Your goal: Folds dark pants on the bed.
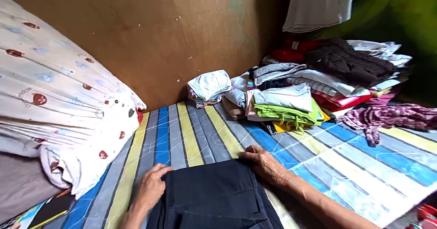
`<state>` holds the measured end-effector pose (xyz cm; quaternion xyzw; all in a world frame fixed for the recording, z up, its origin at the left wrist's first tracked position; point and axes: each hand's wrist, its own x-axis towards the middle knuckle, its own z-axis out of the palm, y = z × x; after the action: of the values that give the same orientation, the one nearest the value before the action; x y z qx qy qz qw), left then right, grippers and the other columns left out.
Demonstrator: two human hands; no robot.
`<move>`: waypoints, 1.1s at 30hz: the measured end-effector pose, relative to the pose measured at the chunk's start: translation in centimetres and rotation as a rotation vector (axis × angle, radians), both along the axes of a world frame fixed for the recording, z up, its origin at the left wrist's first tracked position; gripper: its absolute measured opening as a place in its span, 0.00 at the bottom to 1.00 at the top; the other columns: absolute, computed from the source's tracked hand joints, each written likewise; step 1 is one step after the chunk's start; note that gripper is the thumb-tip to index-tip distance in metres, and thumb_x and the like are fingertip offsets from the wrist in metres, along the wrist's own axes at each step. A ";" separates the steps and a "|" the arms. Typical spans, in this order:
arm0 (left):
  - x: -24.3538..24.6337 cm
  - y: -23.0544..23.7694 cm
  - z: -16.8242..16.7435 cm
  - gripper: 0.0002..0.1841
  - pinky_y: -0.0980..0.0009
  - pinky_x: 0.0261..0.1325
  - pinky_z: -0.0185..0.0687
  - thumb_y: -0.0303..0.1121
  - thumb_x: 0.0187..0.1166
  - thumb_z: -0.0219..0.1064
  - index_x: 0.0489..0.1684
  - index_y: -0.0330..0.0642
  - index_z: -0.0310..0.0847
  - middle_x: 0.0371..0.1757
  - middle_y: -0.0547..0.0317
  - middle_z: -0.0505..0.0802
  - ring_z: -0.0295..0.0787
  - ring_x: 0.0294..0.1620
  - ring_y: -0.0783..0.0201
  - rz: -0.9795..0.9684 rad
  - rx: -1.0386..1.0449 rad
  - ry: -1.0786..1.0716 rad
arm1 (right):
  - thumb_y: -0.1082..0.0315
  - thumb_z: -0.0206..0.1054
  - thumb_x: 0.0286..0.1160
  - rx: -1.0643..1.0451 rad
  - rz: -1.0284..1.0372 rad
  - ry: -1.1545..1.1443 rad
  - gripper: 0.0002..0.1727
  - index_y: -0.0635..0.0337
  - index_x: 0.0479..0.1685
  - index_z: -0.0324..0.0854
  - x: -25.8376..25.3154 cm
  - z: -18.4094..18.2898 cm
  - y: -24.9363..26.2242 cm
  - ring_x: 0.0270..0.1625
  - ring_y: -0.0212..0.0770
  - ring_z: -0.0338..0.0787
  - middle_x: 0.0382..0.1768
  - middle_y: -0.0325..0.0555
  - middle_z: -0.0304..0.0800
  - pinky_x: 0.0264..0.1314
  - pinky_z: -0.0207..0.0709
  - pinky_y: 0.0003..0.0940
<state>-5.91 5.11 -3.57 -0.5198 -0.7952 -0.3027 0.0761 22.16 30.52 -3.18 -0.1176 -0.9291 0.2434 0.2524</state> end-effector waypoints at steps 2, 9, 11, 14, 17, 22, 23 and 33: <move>0.0 0.3 -1.3 0.14 0.40 0.49 0.88 0.16 0.67 0.64 0.42 0.35 0.95 0.45 0.40 0.95 0.95 0.45 0.40 -0.017 0.150 0.173 | 0.78 0.61 0.75 0.101 -0.014 0.061 0.15 0.63 0.50 0.94 -0.2 -0.6 0.2 0.50 0.61 0.93 0.45 0.65 0.93 0.56 0.85 0.54; -0.7 0.6 -1.9 0.14 0.52 0.43 0.91 0.18 0.60 0.61 0.40 0.30 0.89 0.38 0.40 0.94 0.95 0.38 0.44 -0.141 0.239 0.342 | 0.80 0.63 0.68 0.453 0.099 0.070 0.13 0.64 0.45 0.92 -0.9 -0.6 1.3 0.36 0.59 0.94 0.35 0.60 0.91 0.36 0.88 0.54; -0.8 0.8 -2.0 0.12 0.51 0.44 0.91 0.16 0.62 0.61 0.38 0.29 0.89 0.36 0.40 0.94 0.95 0.37 0.43 -0.131 0.208 0.344 | 0.81 0.63 0.68 0.460 0.101 0.061 0.12 0.66 0.42 0.92 -1.0 -0.5 1.4 0.35 0.59 0.94 0.33 0.60 0.90 0.35 0.87 0.53; -0.5 0.9 -1.9 0.11 0.50 0.42 0.91 0.16 0.67 0.57 0.36 0.27 0.87 0.35 0.38 0.94 0.96 0.36 0.41 -0.111 0.181 0.379 | 0.81 0.63 0.69 0.444 0.123 0.023 0.11 0.67 0.41 0.91 -1.1 -0.2 1.5 0.36 0.61 0.94 0.35 0.61 0.91 0.35 0.86 0.56; -0.4 0.7 -1.9 0.13 0.51 0.42 0.91 0.20 0.71 0.53 0.38 0.25 0.86 0.34 0.36 0.94 0.96 0.36 0.40 -0.115 0.185 0.416 | 0.81 0.62 0.71 0.420 0.137 0.016 0.12 0.66 0.43 0.91 -1.2 -0.1 1.4 0.37 0.62 0.94 0.36 0.62 0.92 0.35 0.85 0.57; -0.7 0.7 -1.9 0.15 0.52 0.49 0.90 0.22 0.66 0.55 0.42 0.26 0.87 0.40 0.37 0.94 0.95 0.42 0.41 -0.180 0.195 0.378 | 0.80 0.60 0.74 0.372 0.084 -0.027 0.11 0.68 0.41 0.90 -1.2 0.3 1.3 0.39 0.64 0.94 0.36 0.63 0.91 0.38 0.84 0.59; -0.7 0.8 -1.8 0.14 0.52 0.47 0.90 0.21 0.66 0.54 0.41 0.27 0.87 0.38 0.38 0.94 0.95 0.40 0.41 -0.165 0.202 0.372 | 0.79 0.61 0.73 0.373 0.082 -0.046 0.11 0.68 0.42 0.90 -1.2 0.3 1.4 0.40 0.64 0.94 0.37 0.63 0.91 0.37 0.84 0.59; -0.6 1.7 -1.6 0.15 0.42 0.51 0.86 0.16 0.73 0.58 0.40 0.28 0.95 0.39 0.35 0.96 0.96 0.42 0.38 0.048 0.229 0.164 | 0.78 0.60 0.78 0.266 -0.004 -0.148 0.13 0.65 0.46 0.92 -1.8 0.3 1.4 0.41 0.63 0.92 0.38 0.61 0.91 0.40 0.81 0.61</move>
<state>-6.52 6.80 -5.16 -0.5115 -0.7589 -0.3458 0.2069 20.39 31.96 -2.88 -0.1025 -0.9690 0.1083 0.1971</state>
